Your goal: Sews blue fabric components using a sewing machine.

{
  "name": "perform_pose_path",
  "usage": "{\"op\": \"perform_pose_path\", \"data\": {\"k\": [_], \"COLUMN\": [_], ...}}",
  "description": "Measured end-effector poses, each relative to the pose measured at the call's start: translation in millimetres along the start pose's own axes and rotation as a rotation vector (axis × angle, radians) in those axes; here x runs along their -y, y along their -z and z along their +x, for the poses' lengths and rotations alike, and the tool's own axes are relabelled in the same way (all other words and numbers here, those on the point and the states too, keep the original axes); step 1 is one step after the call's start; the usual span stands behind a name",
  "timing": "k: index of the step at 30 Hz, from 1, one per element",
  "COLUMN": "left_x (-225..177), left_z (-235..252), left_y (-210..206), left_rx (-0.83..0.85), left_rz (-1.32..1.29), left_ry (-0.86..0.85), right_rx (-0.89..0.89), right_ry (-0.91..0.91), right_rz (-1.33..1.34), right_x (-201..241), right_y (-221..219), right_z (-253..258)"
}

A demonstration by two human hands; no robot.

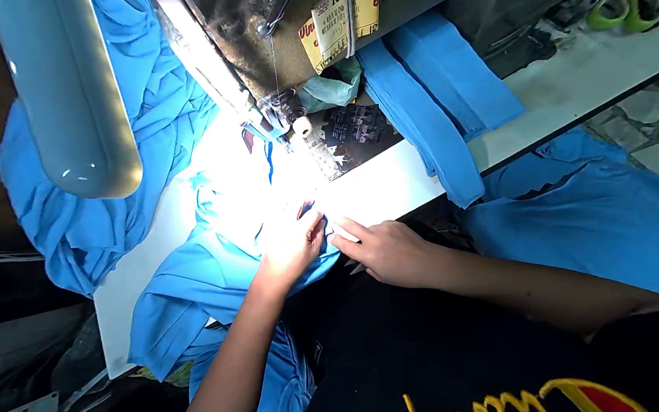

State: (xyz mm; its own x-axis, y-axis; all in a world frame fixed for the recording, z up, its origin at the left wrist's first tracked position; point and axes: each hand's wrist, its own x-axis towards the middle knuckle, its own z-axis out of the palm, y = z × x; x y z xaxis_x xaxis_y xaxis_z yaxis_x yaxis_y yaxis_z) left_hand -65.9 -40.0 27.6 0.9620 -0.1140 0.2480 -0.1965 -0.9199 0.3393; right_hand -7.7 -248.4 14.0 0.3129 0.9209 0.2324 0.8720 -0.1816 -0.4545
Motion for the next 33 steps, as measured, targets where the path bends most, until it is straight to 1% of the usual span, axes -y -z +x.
{"op": "perform_pose_path", "data": {"k": [2,5,7,9,11,13,15,17,19,20,22,24,25,27,29,31,33], "left_x": [2,3,0,-1,0,1,-1,-3,-4,-5,-4,-2,-1,1,2,2,2], "left_z": [-3,-6,-5,-3,-3,-4,-5,-7,-10,-10,-9,-7,-5,0,4,8,11], "left_y": [0,-2,-1,-1,-5,-10,-14,-15,-17,-17,-16,-14,-13,-10,-6,-1,1], "left_rx": [0.009,-0.011,-0.007,0.015,-0.014,-0.074,-0.137,-0.165,-0.167,-0.157,-0.131,-0.101,-0.088,-0.062,-0.071,-0.069,-0.080], "left_rz": [-0.004,0.001,0.031,0.058,0.061,0.063,0.061,0.034,0.024,0.041,0.078,0.081,0.066,-0.002,-0.097,-0.207,-0.273], "left_ry": [-0.003,-0.009,-0.049,-0.076,-0.102,-0.111,-0.083,-0.021,-0.010,-0.027,-0.068,-0.103,-0.110,-0.069,0.056,0.167,0.219], "right_rx": [-0.061,-0.082,-0.066,0.024,0.051,0.084,0.165,0.195,0.205,0.210,0.185,0.197,0.191,0.164,0.064,-0.006,-0.072], "right_ry": [0.070,0.129,0.097,0.002,-0.045,-0.041,-0.033,-0.022,-0.023,-0.048,-0.154,-0.266,-0.268,-0.186,-0.064,-0.029,-0.001], "right_rz": [-0.041,-0.063,0.035,0.226,0.318,0.274,0.197,0.147,0.155,0.182,0.210,0.151,0.105,0.049,-0.043,-0.081,-0.097], "right_x": [-3,-5,-5,-3,-3,-5,-6,-4,-3,-4,-7,-14,-18,-30,-43,-51,-56], "right_y": [-5,-5,0,14,24,25,23,21,23,26,36,45,46,43,33,28,23], "right_z": [0,3,6,11,16,18,17,15,15,17,23,34,39,45,46,48,51]}}
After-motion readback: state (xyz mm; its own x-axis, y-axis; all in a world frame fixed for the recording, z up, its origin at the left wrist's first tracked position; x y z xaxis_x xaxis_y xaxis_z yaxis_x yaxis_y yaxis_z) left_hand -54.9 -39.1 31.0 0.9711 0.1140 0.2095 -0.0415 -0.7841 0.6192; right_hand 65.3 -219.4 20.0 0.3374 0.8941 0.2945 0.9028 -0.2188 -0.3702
